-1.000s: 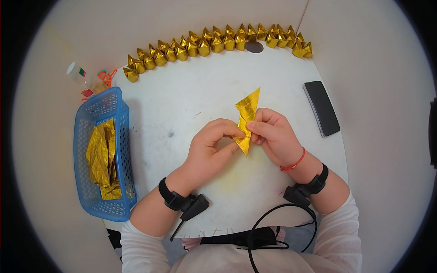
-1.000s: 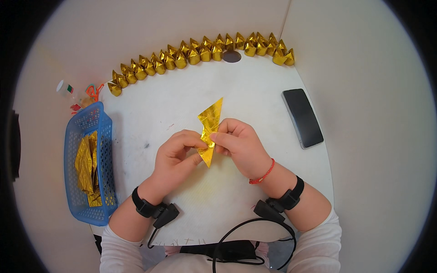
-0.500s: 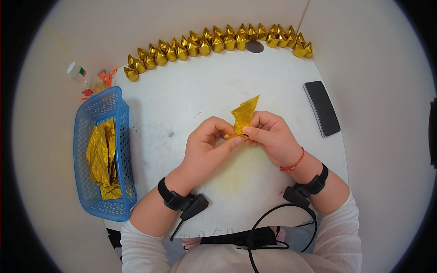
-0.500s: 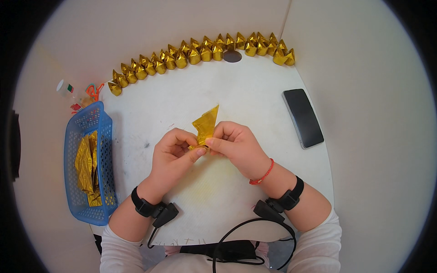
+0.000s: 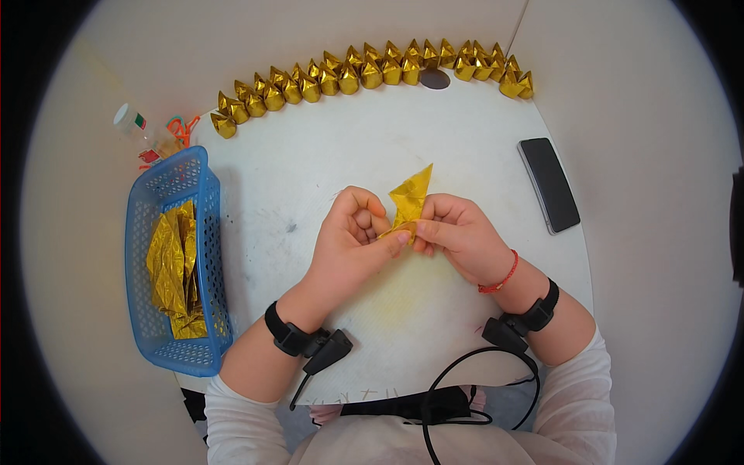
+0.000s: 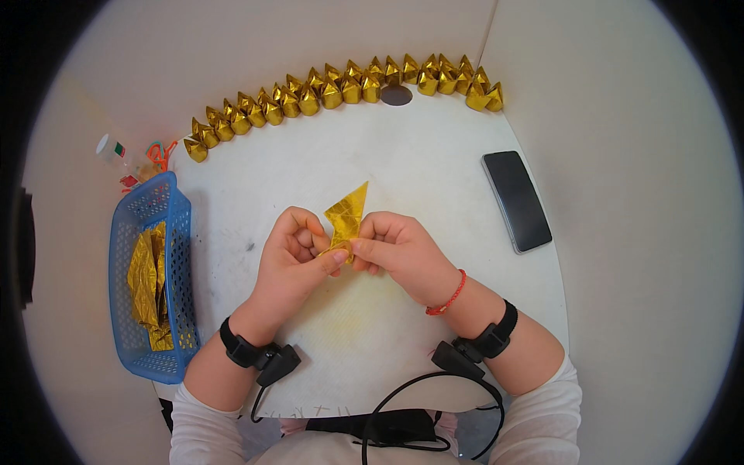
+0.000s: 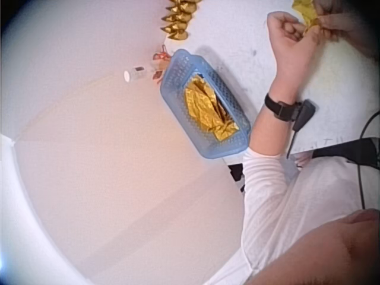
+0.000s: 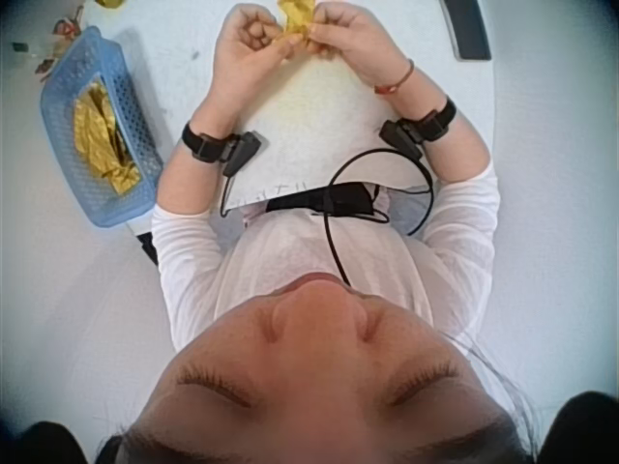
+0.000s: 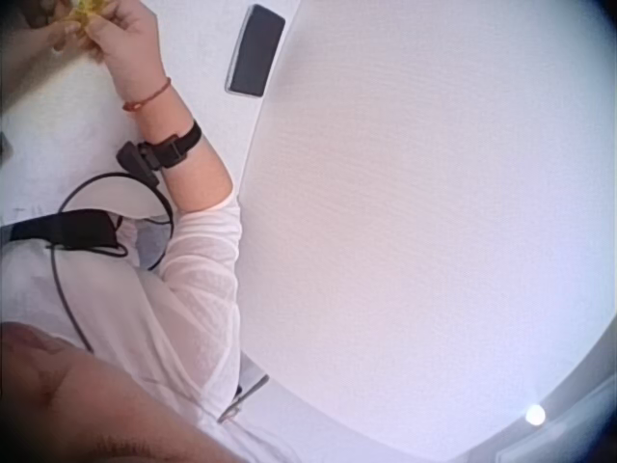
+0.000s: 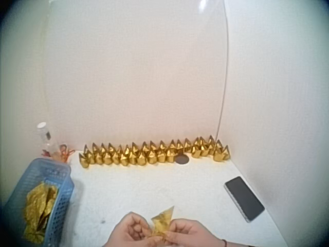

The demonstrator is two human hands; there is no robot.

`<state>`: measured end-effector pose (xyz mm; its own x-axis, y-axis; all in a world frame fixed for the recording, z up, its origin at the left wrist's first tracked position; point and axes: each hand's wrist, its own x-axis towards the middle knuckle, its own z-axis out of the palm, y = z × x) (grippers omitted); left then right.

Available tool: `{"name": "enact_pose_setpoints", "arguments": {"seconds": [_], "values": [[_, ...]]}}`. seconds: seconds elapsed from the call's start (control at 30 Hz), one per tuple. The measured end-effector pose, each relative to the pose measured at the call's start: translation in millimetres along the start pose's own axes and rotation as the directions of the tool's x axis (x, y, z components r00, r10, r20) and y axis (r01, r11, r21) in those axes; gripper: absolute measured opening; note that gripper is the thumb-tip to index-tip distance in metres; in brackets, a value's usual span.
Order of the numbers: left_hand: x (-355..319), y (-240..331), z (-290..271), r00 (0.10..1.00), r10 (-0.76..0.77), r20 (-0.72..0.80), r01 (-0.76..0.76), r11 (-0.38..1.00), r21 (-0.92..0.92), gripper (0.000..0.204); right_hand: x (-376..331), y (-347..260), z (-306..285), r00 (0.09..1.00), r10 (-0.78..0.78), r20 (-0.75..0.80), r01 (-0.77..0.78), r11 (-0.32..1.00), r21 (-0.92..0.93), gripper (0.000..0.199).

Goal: Folding gold paper into a decorative shape.

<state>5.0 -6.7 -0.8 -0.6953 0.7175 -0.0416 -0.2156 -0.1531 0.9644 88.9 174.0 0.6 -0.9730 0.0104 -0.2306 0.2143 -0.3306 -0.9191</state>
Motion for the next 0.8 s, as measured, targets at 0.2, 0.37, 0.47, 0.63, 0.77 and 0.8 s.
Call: {"name": "enact_pose_setpoints", "arguments": {"seconds": [0.2, 0.37, 0.47, 0.63, 0.77, 0.8], "values": [[1.1, -0.2, -0.6, 1.0, -0.005, 0.003, 0.005, 1.0, -0.009, 0.032, 0.0, -0.6, 1.1, 1.0, -0.02, 0.005, 0.02, 0.994, -0.104, 0.014], [0.7, 0.2, -1.3, 1.0, -0.019, 0.019, 0.02, 0.999, -0.025, 0.033, 0.3, -2.3, 4.3, 0.996, -0.027, -0.08, 0.011, 0.98, -0.198, 0.016], [0.7, -2.8, -3.5, 0.998, 0.048, 0.043, -0.048, 0.999, 0.009, 0.032, -0.1, -2.8, 2.5, 0.996, -0.037, -0.076, 0.026, 0.99, -0.141, 0.017], [0.6, -1.2, -5.1, 0.999, 0.026, 0.046, -0.028, 0.999, 0.035, 0.028, 0.0, -2.2, 1.0, 0.996, -0.046, -0.081, 0.038, 0.995, -0.096, 0.017], [0.4, -2.3, -6.5, 0.997, 0.053, 0.056, -0.054, 0.998, 0.017, 0.028, 0.0, -1.8, 0.7, 0.996, -0.04, -0.081, 0.03, 0.992, -0.125, 0.018], [0.1, -0.8, -5.8, 0.998, 0.046, 0.05, -0.047, 0.999, 0.025, 0.03, -0.1, -1.6, 0.3, 0.996, -0.047, -0.075, 0.037, 0.99, -0.135, 0.018]]}}
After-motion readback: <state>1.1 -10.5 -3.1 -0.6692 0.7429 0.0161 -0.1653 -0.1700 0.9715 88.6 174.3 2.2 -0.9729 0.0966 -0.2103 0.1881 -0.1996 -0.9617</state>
